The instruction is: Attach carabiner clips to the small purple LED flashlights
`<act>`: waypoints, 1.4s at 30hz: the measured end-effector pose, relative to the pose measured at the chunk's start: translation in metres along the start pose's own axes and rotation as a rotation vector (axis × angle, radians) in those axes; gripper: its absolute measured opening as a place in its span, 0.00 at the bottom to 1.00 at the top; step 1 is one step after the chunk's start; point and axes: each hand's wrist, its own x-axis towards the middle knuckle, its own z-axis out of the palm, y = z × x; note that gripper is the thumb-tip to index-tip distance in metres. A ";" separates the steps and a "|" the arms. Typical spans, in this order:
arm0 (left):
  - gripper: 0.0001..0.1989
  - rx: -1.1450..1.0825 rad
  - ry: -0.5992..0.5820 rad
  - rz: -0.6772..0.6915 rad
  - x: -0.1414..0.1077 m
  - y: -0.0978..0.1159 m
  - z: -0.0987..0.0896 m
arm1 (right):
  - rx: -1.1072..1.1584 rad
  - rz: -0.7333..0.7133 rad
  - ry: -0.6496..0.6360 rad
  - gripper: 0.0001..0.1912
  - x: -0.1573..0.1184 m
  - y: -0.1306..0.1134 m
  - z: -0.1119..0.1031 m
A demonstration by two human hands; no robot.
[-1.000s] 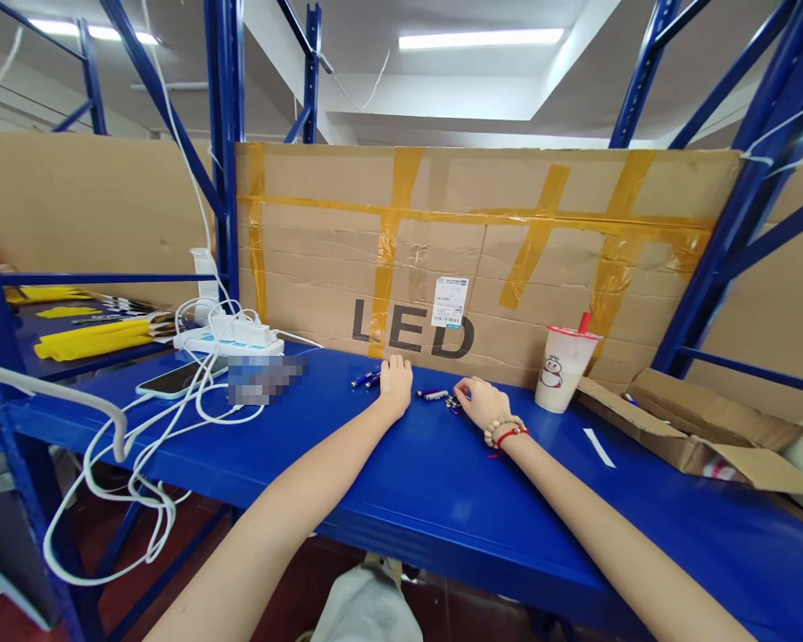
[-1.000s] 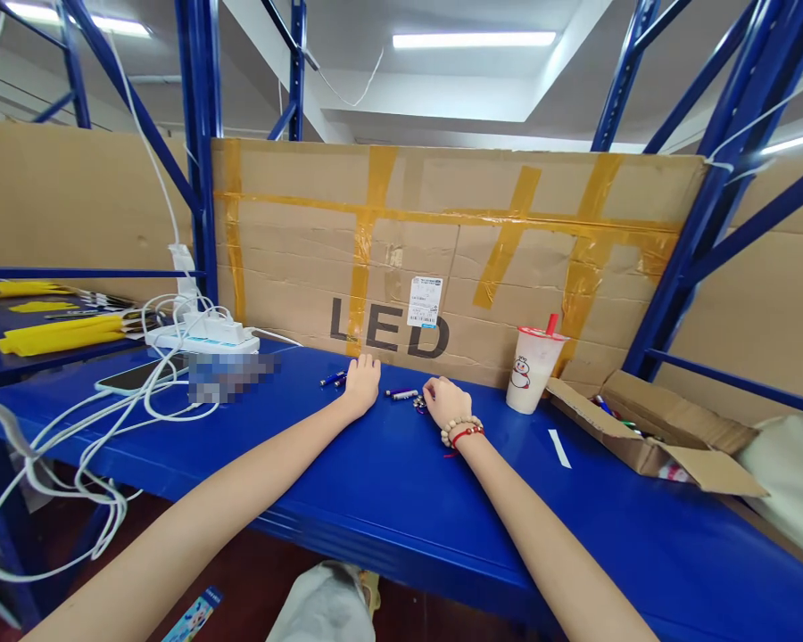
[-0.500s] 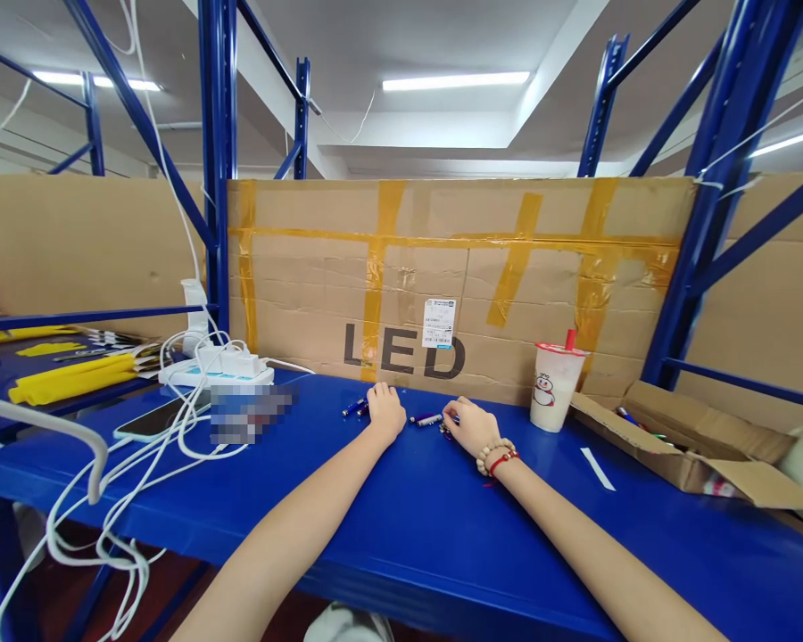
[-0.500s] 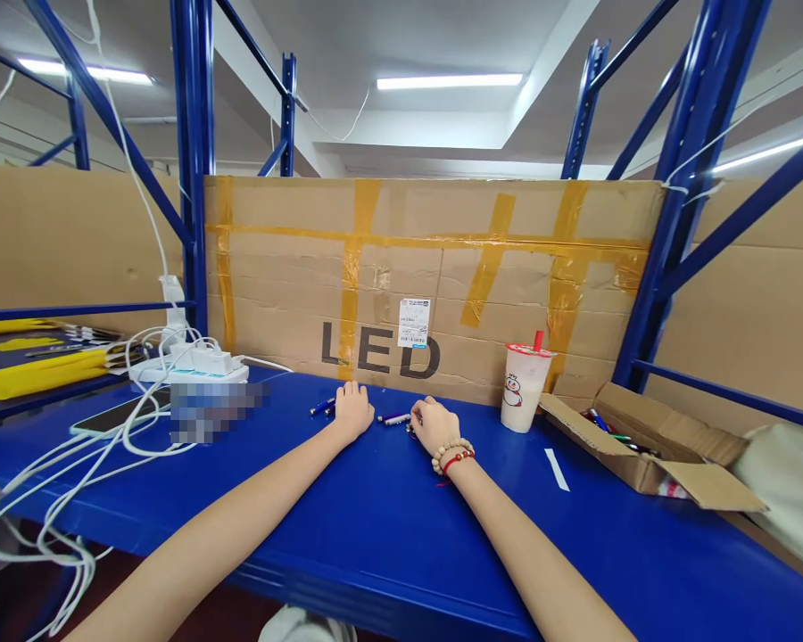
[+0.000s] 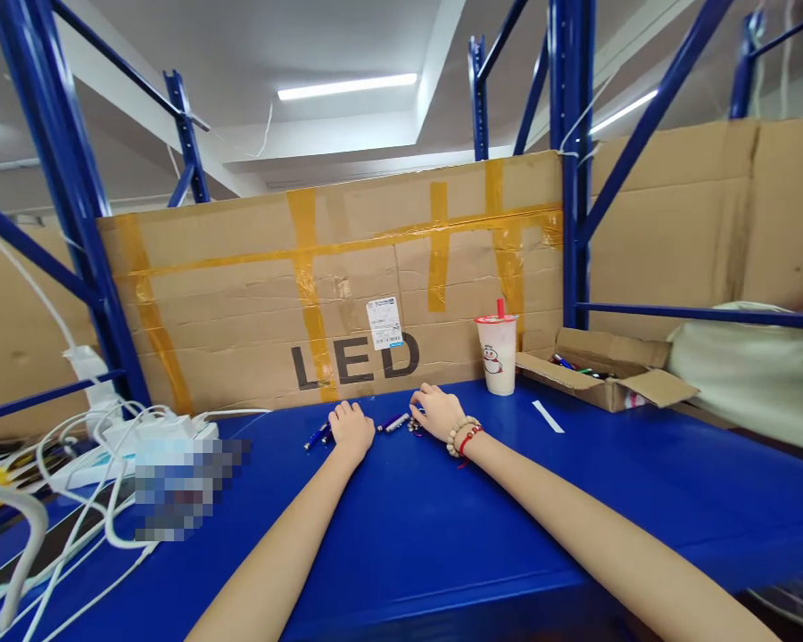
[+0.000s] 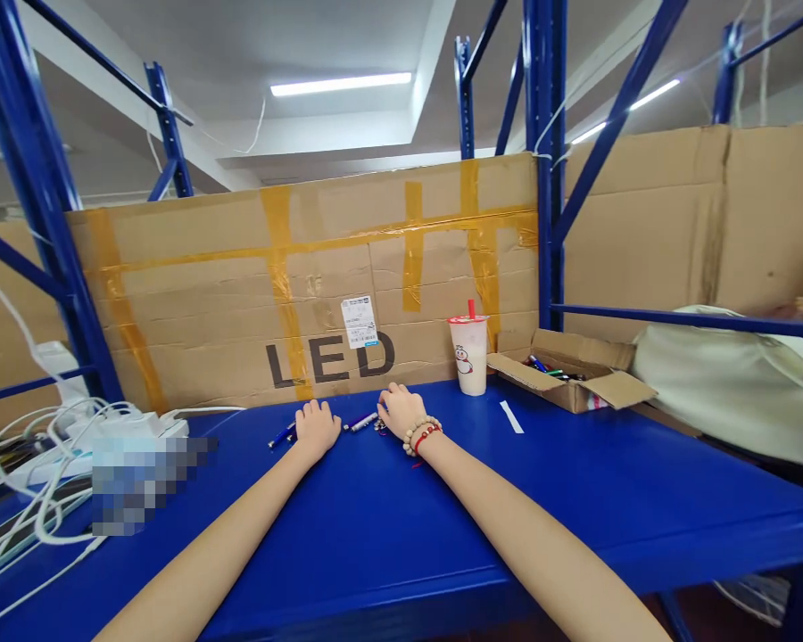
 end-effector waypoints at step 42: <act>0.15 -0.228 -0.085 0.075 -0.006 0.005 -0.004 | 0.056 -0.096 -0.059 0.12 -0.006 -0.013 0.005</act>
